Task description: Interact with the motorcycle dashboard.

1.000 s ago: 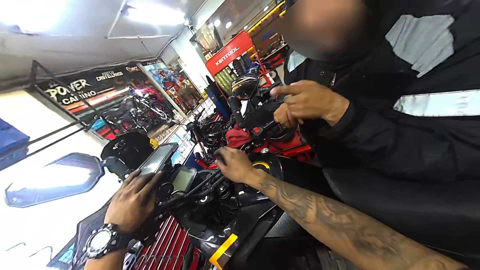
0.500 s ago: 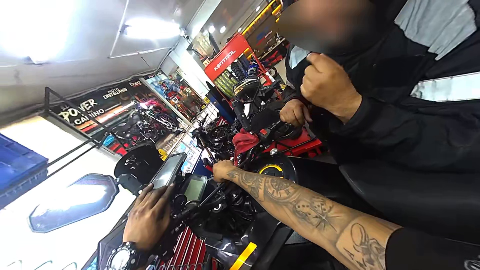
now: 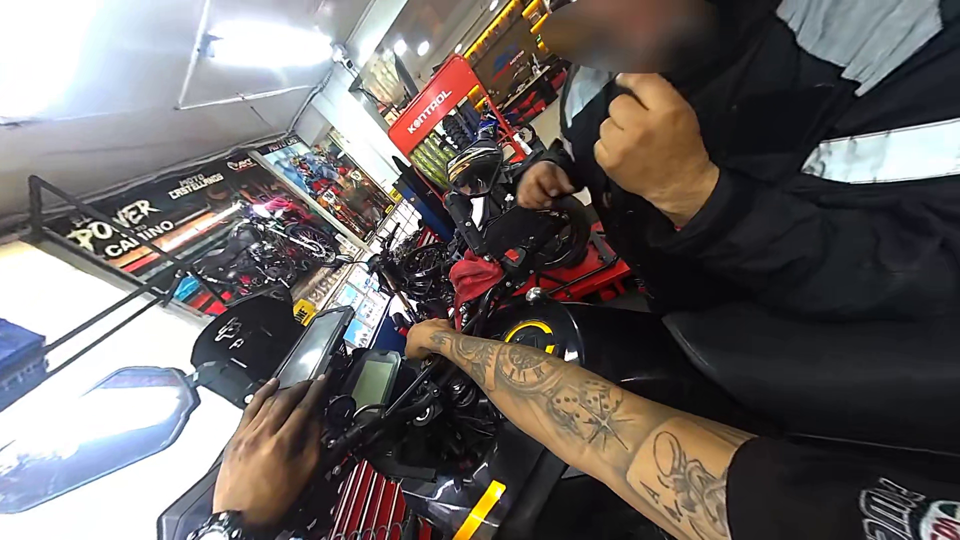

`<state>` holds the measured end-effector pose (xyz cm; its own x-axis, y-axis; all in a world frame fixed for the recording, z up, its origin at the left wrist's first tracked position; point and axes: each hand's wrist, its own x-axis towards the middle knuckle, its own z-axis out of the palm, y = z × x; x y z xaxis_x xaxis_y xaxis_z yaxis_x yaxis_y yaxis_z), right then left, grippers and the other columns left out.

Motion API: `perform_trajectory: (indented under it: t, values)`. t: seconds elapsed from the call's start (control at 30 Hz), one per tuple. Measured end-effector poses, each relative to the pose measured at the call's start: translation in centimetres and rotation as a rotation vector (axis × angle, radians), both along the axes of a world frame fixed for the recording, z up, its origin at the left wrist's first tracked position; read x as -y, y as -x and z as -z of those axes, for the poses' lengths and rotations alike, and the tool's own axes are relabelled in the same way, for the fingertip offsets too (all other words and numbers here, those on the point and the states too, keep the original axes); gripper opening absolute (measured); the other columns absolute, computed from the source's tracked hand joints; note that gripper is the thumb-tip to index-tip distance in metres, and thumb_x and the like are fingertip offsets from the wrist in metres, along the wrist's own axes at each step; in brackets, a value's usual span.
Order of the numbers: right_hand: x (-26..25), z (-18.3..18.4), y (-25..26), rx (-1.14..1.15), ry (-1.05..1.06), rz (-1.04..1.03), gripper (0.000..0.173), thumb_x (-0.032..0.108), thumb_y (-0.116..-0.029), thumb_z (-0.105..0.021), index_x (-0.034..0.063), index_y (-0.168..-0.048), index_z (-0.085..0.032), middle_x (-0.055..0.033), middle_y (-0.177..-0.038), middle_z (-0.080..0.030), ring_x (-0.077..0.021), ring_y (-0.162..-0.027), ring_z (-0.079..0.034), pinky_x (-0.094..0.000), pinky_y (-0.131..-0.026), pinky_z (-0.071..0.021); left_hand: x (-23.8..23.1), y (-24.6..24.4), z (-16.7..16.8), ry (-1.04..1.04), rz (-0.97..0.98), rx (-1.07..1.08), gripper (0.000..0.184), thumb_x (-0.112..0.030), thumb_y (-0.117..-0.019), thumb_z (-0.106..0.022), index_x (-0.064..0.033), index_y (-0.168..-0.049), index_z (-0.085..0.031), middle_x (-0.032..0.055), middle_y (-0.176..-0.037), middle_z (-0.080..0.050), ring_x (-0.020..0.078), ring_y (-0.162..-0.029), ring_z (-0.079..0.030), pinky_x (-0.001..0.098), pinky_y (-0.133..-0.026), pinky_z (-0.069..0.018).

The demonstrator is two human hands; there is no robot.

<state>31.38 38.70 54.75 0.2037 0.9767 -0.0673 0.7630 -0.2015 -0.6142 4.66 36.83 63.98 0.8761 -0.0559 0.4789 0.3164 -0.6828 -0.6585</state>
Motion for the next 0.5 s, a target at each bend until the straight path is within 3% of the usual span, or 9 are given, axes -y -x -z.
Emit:
perform_trajectory:
  t: [0.17,0.5]
  values:
    - [1.3,-0.7,0.3,-0.051,0.011,-0.037,0.035,0.033,-0.1002,-0.06,0.0013,-0.112,-0.071,-0.022,-0.123,-0.067,-0.0398,-0.117,-0.062,-0.0664,-0.09,-0.0468,0.7,0.1,-0.3,0.01,-0.011,-0.044,0.042,-0.017,-0.0965,-0.046,-0.0077,-0.127,-0.072,0.017,-0.115,-0.074,0.0347,-0.109,-0.07,0.0531,-0.114,-0.0415]
    - [0.3,-0.3,0.5,-0.074,0.023,-0.004,0.036,0.034,-0.0994,-0.061,0.0016,-0.111,-0.071,-0.0218,-0.121,-0.067,-0.0395,-0.116,-0.063,-0.0649,-0.089,-0.0474,0.3,0.0,0.0,-0.019,-0.004,-0.021,0.043,-0.017,-0.0952,-0.045,-0.008,-0.125,-0.074,0.0135,-0.112,-0.075,0.031,-0.107,-0.071,0.0502,-0.114,-0.0427]
